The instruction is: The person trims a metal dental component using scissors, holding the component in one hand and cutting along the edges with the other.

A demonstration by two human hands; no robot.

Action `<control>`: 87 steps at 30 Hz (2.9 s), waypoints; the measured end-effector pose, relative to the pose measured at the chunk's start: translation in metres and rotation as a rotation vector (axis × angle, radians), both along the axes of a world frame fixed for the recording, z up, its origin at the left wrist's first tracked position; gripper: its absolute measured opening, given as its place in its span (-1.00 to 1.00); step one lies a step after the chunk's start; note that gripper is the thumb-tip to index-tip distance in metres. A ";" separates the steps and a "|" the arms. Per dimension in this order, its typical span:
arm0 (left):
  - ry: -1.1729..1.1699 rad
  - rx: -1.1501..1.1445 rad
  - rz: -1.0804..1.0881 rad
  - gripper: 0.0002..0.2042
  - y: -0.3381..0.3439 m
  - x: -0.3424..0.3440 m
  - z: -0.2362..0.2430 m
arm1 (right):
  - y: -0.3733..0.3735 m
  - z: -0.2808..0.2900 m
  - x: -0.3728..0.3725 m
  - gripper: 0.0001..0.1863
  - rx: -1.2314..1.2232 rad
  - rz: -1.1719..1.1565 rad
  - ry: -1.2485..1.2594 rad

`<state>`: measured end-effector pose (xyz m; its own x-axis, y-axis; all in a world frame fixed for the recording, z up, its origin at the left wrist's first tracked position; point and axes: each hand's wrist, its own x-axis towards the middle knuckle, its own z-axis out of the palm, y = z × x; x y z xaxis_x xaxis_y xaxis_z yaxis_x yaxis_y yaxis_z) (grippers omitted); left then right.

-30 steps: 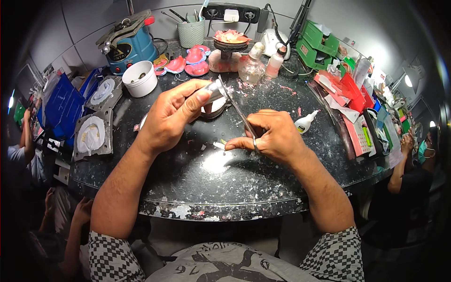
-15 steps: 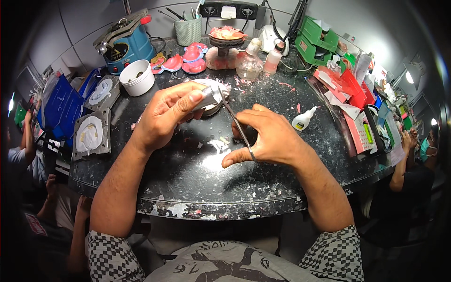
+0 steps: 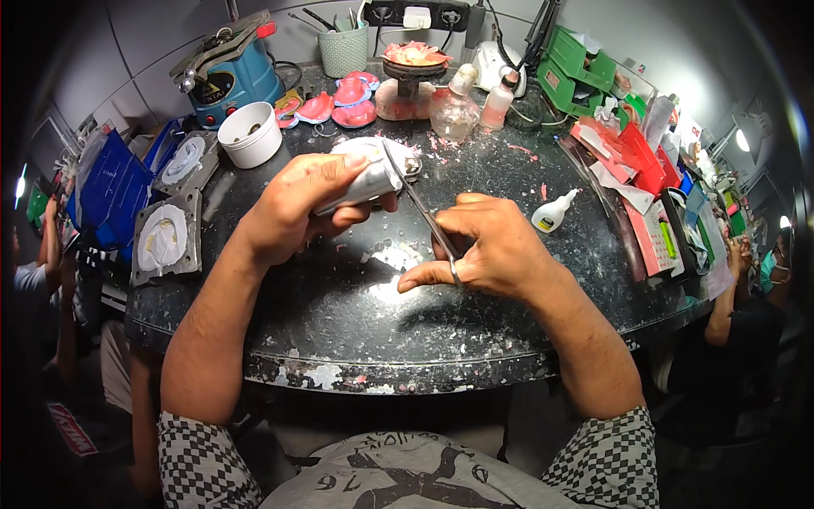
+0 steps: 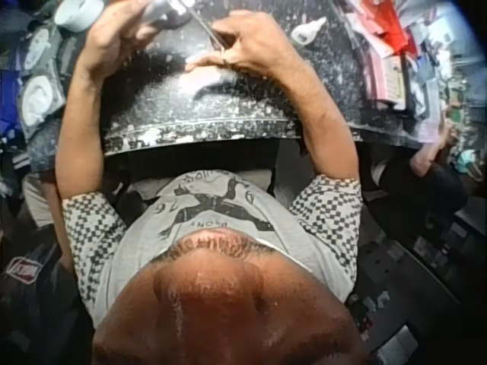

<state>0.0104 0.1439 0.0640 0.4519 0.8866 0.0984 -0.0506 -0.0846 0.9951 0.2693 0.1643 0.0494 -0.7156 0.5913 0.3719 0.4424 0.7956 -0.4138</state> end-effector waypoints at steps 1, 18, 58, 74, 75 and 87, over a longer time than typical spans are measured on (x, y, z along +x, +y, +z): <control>-0.085 -0.151 -0.046 -0.47 0.000 0.000 0.002 | 0.001 0.000 0.000 -0.30 0.001 0.000 0.000; 0.046 0.233 0.288 -0.63 0.003 0.015 -0.011 | 0.006 -0.003 -0.001 -0.12 -0.324 -0.034 -0.025; -0.408 0.025 0.268 -0.62 0.012 0.001 -0.008 | 0.014 -0.001 0.009 -0.32 -0.218 -0.256 0.199; -0.380 0.560 0.567 -0.75 0.006 0.003 -0.008 | 0.005 -0.009 0.005 -0.65 -0.382 -0.138 0.820; -0.393 0.581 0.594 -0.75 0.005 0.003 -0.006 | 0.007 -0.007 0.004 -0.65 -0.391 -0.142 0.819; -0.291 0.533 0.520 -0.76 0.002 0.015 -0.008 | 0.010 -0.008 0.003 -0.69 -0.346 -0.143 0.853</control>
